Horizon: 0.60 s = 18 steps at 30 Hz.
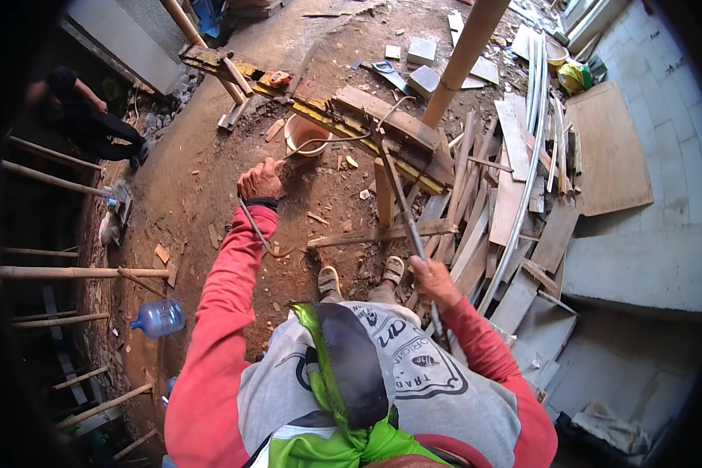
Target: The person repeatedly bends a metal rod using a manual bending jig. They position the rod in the jig, pull the handle to bend it, and then remove it. This process is repeated multiple times throughout the clip.
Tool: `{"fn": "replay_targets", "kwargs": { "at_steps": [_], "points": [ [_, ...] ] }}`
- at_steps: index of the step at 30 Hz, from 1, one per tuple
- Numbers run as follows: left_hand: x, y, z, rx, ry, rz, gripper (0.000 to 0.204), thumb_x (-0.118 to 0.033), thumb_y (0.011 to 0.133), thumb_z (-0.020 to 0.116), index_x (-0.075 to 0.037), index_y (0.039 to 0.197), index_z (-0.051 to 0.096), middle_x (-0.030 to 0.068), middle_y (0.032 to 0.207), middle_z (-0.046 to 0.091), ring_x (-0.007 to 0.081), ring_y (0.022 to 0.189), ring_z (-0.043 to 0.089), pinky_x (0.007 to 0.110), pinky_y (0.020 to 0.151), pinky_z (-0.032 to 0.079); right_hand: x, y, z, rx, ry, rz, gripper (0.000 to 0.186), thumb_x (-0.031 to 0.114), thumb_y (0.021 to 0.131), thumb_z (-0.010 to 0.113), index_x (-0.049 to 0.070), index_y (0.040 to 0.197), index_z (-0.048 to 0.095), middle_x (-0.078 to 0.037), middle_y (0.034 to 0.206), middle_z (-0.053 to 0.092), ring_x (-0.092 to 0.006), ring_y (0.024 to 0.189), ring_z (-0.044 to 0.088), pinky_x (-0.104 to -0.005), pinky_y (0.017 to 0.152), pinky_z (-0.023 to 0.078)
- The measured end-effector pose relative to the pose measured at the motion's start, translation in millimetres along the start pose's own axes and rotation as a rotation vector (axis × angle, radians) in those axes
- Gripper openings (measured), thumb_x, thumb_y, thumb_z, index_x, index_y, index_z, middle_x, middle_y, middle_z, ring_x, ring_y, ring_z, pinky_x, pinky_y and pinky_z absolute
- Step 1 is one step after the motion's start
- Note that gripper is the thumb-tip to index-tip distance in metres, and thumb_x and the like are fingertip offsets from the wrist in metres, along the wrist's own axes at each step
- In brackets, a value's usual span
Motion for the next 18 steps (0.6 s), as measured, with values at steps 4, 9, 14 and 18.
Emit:
{"fn": "replay_targets", "kwargs": {
  "at_steps": [4,9,14,18],
  "points": [
    [-7,-16,-12,-0.042,0.020,-0.138,0.032,-0.040,0.098,0.056,-0.012,0.083,0.060,0.0081,0.066,0.065,0.0293,0.064,0.068,0.045,0.059,0.050,1,7,37,-0.040,0.040,-0.030,0.042,0.053,0.099,0.054,0.014,0.087,0.046,0.005,0.054,0.038,-0.0087,0.038,0.037,-0.0281,0.033,0.031],
    [-26,-78,18,0.079,0.026,-0.346,0.026,-0.037,0.098,0.056,-0.012,0.100,0.064,0.0098,0.089,0.071,0.0287,0.079,0.069,0.043,0.069,0.051,-1,22,37,-0.198,-0.297,-0.230,0.044,0.050,0.099,0.054,0.008,0.086,0.053,0.000,0.056,0.046,-0.0130,0.042,0.046,-0.0328,0.041,0.039],
    [-39,-91,40,0.019,-0.062,-0.130,0.046,-0.026,0.090,0.064,-0.013,0.133,0.056,0.0071,0.102,0.057,0.0252,0.087,0.061,0.041,0.072,0.047,-4,16,8,-0.156,-0.284,-0.181,0.049,0.052,0.098,0.055,0.005,0.087,0.057,0.000,0.058,0.046,-0.0120,0.048,0.049,-0.0308,0.045,0.041],
    [-84,-89,24,0.000,-0.158,-0.036,0.052,-0.017,0.087,0.063,-0.014,0.138,0.052,0.0096,0.124,0.055,0.0285,0.102,0.057,0.044,0.083,0.046,9,0,-10,-0.137,-0.237,-0.093,0.047,0.052,0.099,0.054,0.007,0.085,0.052,0.000,0.056,0.045,-0.0123,0.041,0.047,-0.0293,0.037,0.037]
  ]
}}
Point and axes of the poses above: each hand's wrist, its own y-axis towards the middle knuckle, its own z-axis out of the palm, x = y × z, the point moved 7 cm from there along y, towards the middle knuckle
